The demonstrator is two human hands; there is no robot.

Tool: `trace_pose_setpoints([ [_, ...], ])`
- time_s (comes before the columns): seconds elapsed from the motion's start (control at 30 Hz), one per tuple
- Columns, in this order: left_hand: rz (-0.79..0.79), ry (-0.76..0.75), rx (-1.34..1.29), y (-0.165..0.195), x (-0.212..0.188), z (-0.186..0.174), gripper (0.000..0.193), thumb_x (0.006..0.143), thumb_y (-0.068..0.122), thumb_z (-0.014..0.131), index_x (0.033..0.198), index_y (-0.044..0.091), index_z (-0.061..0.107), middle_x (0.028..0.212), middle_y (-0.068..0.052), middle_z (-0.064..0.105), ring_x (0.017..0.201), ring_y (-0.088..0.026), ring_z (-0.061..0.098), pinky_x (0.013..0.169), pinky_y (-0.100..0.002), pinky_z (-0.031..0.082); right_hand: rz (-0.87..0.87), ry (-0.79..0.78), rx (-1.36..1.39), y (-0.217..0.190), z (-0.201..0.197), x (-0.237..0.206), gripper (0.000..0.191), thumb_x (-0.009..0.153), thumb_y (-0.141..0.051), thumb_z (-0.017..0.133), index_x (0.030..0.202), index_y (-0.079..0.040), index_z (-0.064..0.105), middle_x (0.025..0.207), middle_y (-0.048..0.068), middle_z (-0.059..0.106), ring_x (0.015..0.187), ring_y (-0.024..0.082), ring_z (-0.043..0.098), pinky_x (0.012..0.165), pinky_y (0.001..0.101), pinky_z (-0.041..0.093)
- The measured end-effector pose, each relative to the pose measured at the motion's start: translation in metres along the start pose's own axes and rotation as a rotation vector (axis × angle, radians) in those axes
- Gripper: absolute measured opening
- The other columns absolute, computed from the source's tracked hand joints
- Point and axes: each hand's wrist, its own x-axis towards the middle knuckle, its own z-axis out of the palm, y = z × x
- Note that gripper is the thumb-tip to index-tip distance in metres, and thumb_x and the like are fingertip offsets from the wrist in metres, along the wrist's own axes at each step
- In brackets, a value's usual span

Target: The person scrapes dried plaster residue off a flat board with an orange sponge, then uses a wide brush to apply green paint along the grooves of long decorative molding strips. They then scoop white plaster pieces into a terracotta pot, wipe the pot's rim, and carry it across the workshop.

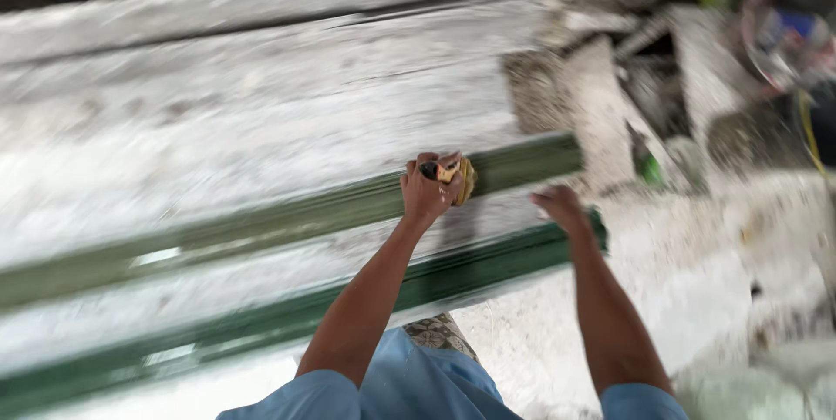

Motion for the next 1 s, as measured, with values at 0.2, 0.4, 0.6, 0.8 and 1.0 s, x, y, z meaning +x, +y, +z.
trace_pose_setpoints([
  [0.2, -0.268, 0.311, 0.025, -0.16, -0.098, -0.204, 0.045, 0.08, 0.037, 0.074, 0.125, 0.03, 0.072, 0.126, -0.002, 0.063, 0.12, -0.029, 0.052, 0.099, -0.052, 0.039, 0.063, 0.395, -0.249, -0.091, 0.001, -0.047, 0.038, 0.1, -0.035, 0.074, 0.095, 0.002, 0.076, 0.1, 0.024, 0.074, 0.09, 0.042, 0.07, 0.082, 0.0553, 0.052],
  [0.4, -0.468, 0.499, 0.243, -0.33, -0.157, -0.396, 0.043, 0.083, 0.048, 0.079, 0.1, 0.01, 0.07, 0.106, -0.014, 0.069, 0.109, -0.034, 0.061, 0.096, -0.053, 0.042, -0.409, 0.512, -0.025, -0.289, 0.177, -0.126, 0.036, 0.105, -0.026, 0.067, 0.133, -0.003, 0.067, 0.135, 0.023, 0.063, 0.132, 0.041, 0.053, 0.114, 0.0536, 0.037],
  [0.6, -0.519, 0.534, 0.239, -0.411, -0.208, -0.559, 0.03, 0.083, 0.034, 0.074, 0.102, 0.012, 0.067, 0.094, -0.007, 0.074, 0.103, -0.03, 0.064, 0.092, -0.055, 0.042, -0.63, 0.093, 0.215, -0.553, 0.348, -0.22, 0.033, 0.1, -0.029, 0.065, 0.127, -0.01, 0.068, 0.122, 0.015, 0.071, 0.11, 0.029, 0.07, 0.093, 0.0402, 0.054],
  [0.8, -0.592, 0.552, 0.29, -0.488, -0.269, -0.697, 0.022, 0.087, 0.029, 0.073, 0.102, 0.015, 0.067, 0.091, -0.004, 0.075, 0.104, -0.027, 0.065, 0.1, -0.055, 0.04, -0.783, -0.139, 0.237, -0.772, 0.443, -0.32, 0.03, 0.099, -0.026, 0.063, 0.123, -0.008, 0.069, 0.125, 0.014, 0.071, 0.107, 0.028, 0.071, 0.09, 0.0379, 0.055],
  [1.0, -0.494, 0.689, 0.447, -0.603, -0.325, -0.831, 0.038, 0.079, 0.034, 0.078, 0.113, 0.021, 0.067, 0.099, -0.004, 0.073, 0.103, -0.029, 0.065, 0.097, -0.059, 0.039, -0.879, -0.179, 0.289, -0.941, 0.569, -0.375, 0.027, 0.102, -0.023, 0.059, 0.122, -0.008, 0.069, 0.123, 0.015, 0.069, 0.11, 0.03, 0.068, 0.086, 0.0397, 0.055],
])
